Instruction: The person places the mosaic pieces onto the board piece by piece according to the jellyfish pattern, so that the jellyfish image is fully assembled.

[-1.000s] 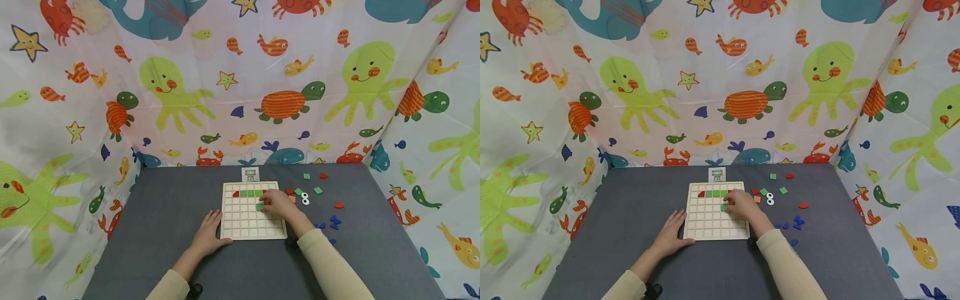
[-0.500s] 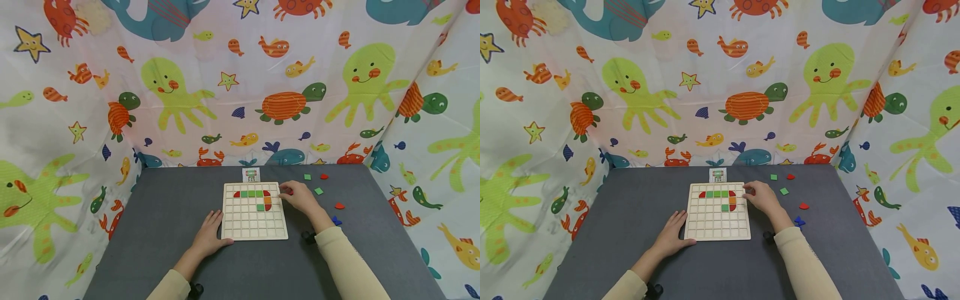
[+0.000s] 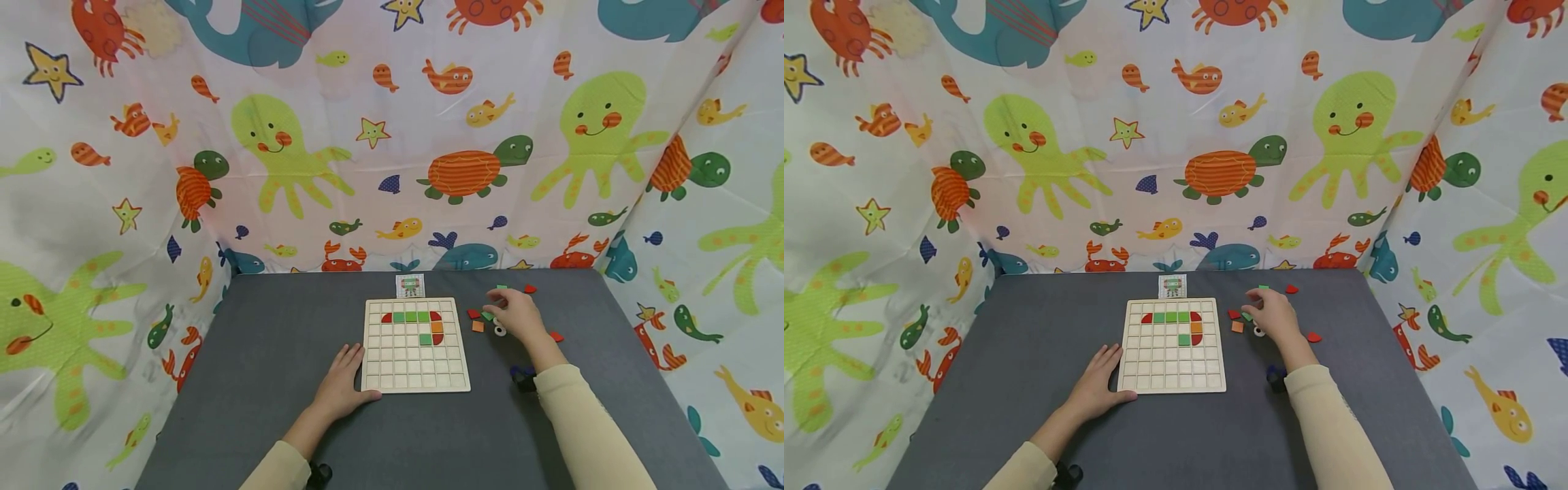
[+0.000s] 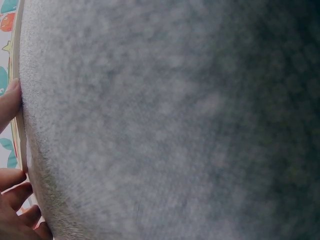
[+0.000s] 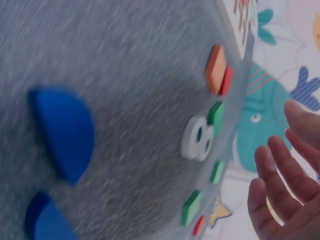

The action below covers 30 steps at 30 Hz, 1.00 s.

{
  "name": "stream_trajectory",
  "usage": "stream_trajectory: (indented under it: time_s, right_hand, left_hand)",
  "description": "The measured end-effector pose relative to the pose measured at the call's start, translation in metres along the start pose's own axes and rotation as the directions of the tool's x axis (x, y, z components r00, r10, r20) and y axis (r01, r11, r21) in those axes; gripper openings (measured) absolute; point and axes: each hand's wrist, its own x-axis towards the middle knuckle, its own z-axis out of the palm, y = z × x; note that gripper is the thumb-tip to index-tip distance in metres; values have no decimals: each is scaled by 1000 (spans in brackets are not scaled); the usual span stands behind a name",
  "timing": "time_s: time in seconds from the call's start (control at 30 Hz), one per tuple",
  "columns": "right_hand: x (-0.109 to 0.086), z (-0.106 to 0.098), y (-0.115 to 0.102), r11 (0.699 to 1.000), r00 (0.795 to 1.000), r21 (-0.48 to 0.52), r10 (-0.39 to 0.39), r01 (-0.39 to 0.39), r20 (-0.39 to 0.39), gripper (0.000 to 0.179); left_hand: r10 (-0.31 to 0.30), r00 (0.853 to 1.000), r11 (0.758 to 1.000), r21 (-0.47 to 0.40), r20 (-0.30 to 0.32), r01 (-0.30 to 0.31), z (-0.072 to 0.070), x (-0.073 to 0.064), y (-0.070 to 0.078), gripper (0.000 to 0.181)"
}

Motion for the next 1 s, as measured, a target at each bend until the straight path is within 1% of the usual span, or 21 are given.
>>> stream_trajectory:
  time_s: [0.17,0.33,0.5,0.6,0.7,0.8,0.87,1.0]
  right_hand:
    - [2,-3,21,999,998,-23,46,-47,-46,43]
    - [2,-2,39,996,994,-12,90,-91,-67,47]
    - [1,-4,52,981,975,-51,181,-189,-131,51]
    - [2,-5,55,966,963,-78,234,-246,-130,55]
    - [4,-4,55,956,956,-86,272,-281,-106,53]
    - [5,-3,54,950,950,-75,295,-302,-99,45]
    - [6,-1,53,949,948,-67,301,-308,-103,41]
    - [6,1,51,946,947,-78,305,-313,-101,37]
  left_hand:
    - [-1,1000,1000,-8,0,1,0,-1,0,108]
    - [-5,1000,1000,2,-1,5,0,-1,0,108]
    - [14,1000,1000,-8,0,-14,0,1,1,107]
    - [8,1000,1000,-18,-2,-8,1,2,1,107]
    - [3,1000,1000,-12,-7,-3,1,1,0,108]
    - [-6,1000,1000,0,2,6,1,1,-1,108]
    - [2,1000,1000,0,-3,-2,0,0,-1,108]
    - [7,1000,1000,-6,-2,-7,-1,-1,-1,108]
